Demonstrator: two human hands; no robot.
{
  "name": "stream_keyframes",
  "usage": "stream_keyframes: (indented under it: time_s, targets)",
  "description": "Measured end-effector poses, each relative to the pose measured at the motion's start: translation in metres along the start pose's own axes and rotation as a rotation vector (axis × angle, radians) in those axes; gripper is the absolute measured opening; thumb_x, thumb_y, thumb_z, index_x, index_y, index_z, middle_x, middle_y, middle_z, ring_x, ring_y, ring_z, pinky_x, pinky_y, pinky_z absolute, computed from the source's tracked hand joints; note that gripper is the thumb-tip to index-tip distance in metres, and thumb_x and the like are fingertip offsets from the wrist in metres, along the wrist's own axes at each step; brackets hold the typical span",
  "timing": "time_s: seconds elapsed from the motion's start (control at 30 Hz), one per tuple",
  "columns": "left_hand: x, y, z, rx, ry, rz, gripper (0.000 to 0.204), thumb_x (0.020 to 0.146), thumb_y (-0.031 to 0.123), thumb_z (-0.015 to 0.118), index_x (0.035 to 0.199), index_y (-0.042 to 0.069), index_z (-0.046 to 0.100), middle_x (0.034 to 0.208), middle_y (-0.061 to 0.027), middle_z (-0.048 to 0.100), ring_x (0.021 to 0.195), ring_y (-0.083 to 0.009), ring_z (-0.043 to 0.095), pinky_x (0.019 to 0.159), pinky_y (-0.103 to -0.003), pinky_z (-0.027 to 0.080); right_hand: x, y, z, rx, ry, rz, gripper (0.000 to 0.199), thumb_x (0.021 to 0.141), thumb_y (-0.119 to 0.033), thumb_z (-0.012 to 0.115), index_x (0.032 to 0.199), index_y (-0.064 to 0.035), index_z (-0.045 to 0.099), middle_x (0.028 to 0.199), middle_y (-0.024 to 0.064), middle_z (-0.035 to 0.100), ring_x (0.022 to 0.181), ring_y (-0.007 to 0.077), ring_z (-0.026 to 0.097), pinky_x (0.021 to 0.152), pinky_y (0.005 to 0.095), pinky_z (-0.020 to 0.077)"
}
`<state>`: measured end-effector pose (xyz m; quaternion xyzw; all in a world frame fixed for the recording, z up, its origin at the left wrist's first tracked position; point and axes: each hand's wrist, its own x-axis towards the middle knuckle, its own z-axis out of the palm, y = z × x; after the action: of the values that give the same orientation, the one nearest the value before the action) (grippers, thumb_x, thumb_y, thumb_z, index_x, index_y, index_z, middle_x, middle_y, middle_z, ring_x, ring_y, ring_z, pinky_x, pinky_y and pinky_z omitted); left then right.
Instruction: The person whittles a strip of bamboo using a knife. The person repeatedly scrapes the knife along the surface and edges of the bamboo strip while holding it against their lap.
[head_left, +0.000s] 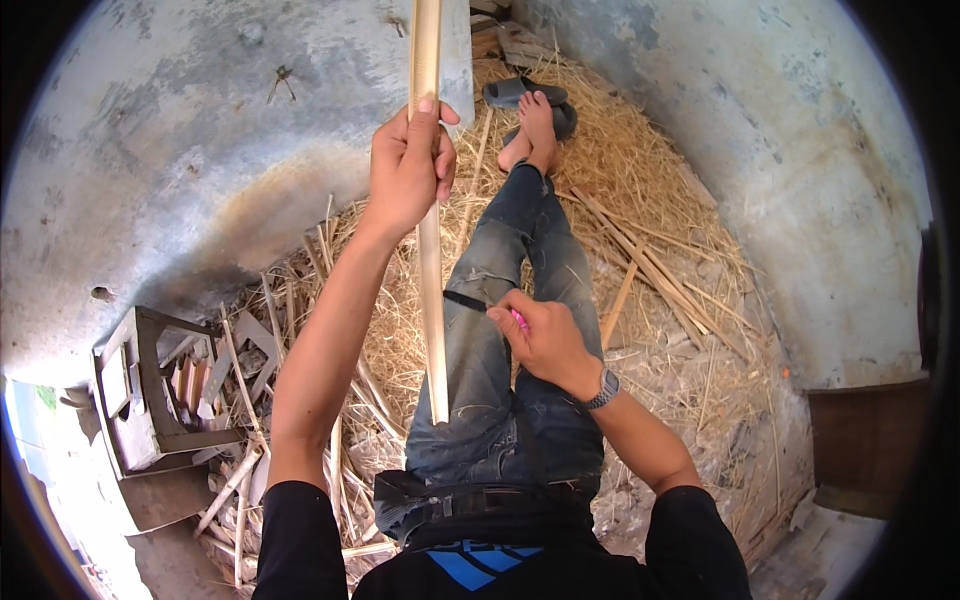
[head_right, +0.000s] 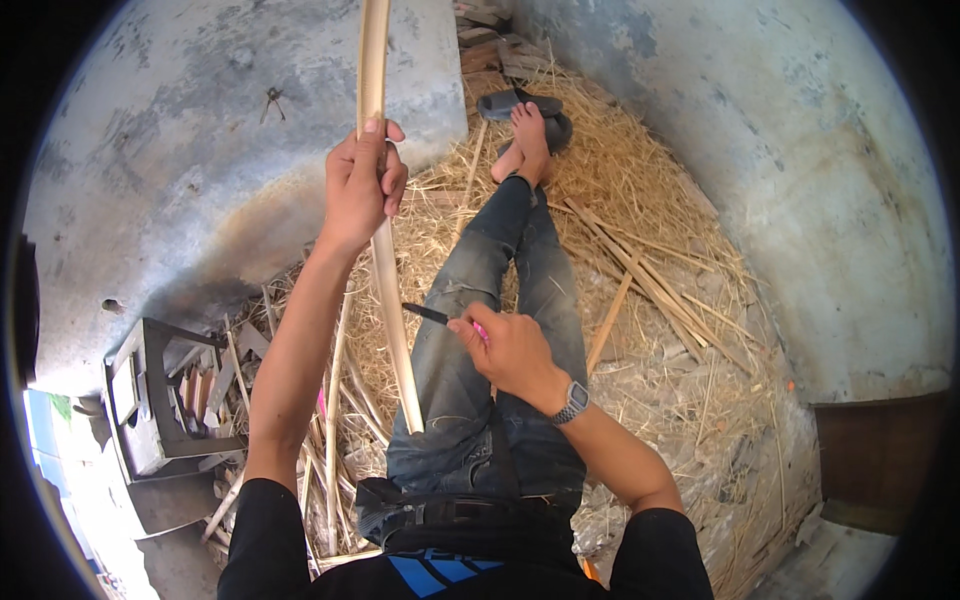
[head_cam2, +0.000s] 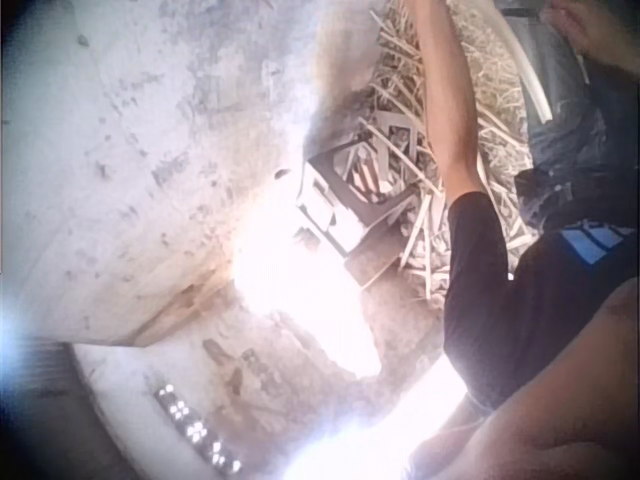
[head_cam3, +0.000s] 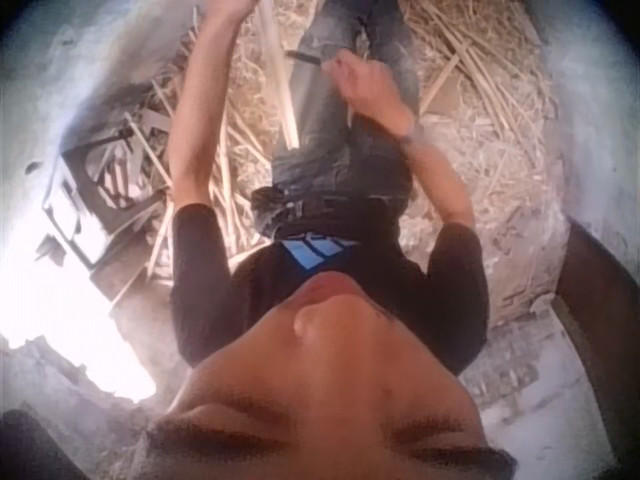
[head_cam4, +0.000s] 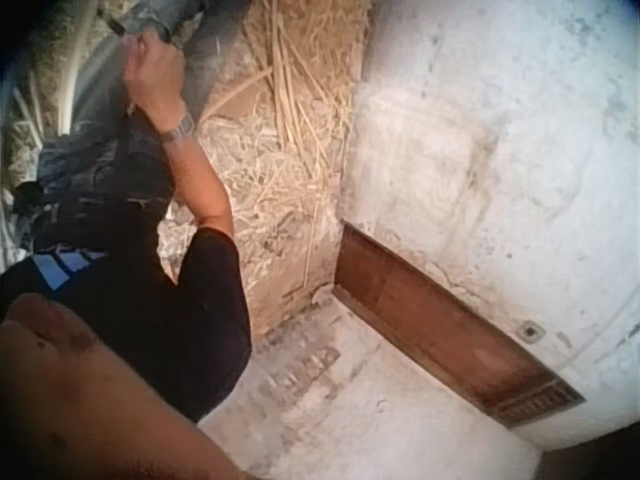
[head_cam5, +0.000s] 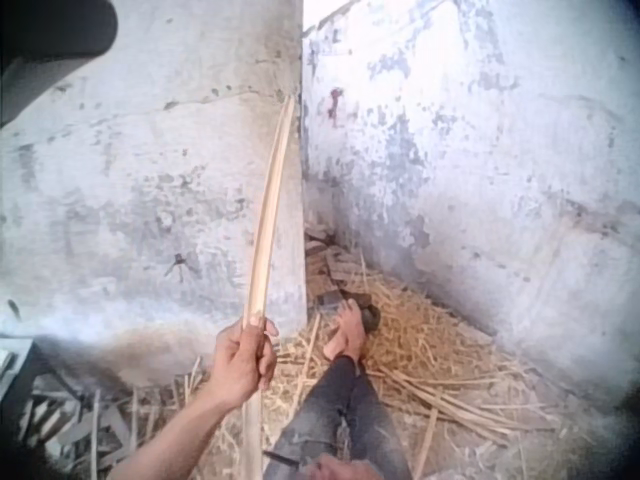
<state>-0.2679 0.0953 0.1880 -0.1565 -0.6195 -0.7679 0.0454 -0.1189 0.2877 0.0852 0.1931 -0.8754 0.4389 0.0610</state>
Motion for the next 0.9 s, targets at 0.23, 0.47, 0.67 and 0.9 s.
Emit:
stream_keyframes:
  time_s: [0.23,0.47,0.67,0.9]
  targets:
    - [0.002,0.011,0.016,0.045,-0.047,-0.002,0.042,0.115,0.040,0.042,0.107,0.002,0.058,0.055,0.0010,0.043,0.039,-0.0088,0.040,0.039,-0.025,0.034,0.028,-0.001,-0.034,-0.029,0.161,0.002,0.035,0.106,-0.031,0.062,0.083,-0.0052,0.061,0.060,0.0181,0.056,0.054,0.0383,0.060,0.049,0.0447,0.0415]
    - [0.012,0.043,0.027,0.037,0.015,-0.016,0.045,0.115,0.040,0.041,0.108,-0.001,0.060,0.054,0.0003,0.046,0.040,-0.0104,0.047,0.041,-0.025,0.041,0.027,-0.009,-0.070,0.036,0.252,0.004,0.042,0.106,-0.029,0.063,0.074,-0.0037,0.057,0.055,0.0135,0.047,0.046,0.0277,0.048,0.047,0.0388,0.0355]
    - [-0.011,0.005,0.026,0.042,-0.050,-0.040,0.045,0.115,0.040,0.041,0.109,-0.001,0.060,0.055,-0.0009,0.047,0.041,-0.0123,0.050,0.044,-0.026,0.043,0.031,-0.021,-0.070,-0.126,0.139,0.011,0.044,0.104,-0.032,0.066,0.070,-0.0054,0.058,0.053,0.0145,0.048,0.046,0.0342,0.051,0.046,0.0427,0.0372]
    - [-0.004,-0.023,0.013,0.146,0.003,0.001,0.044,0.115,0.041,0.041,0.108,0.002,0.060,0.059,-0.0025,0.049,0.049,-0.0127,0.052,0.051,-0.028,0.046,0.046,-0.017,-0.062,-0.231,0.070,-0.092,0.047,0.103,-0.038,0.065,0.069,-0.0073,0.059,0.056,0.0159,0.056,0.052,0.0397,0.059,0.048,0.0480,0.0427]
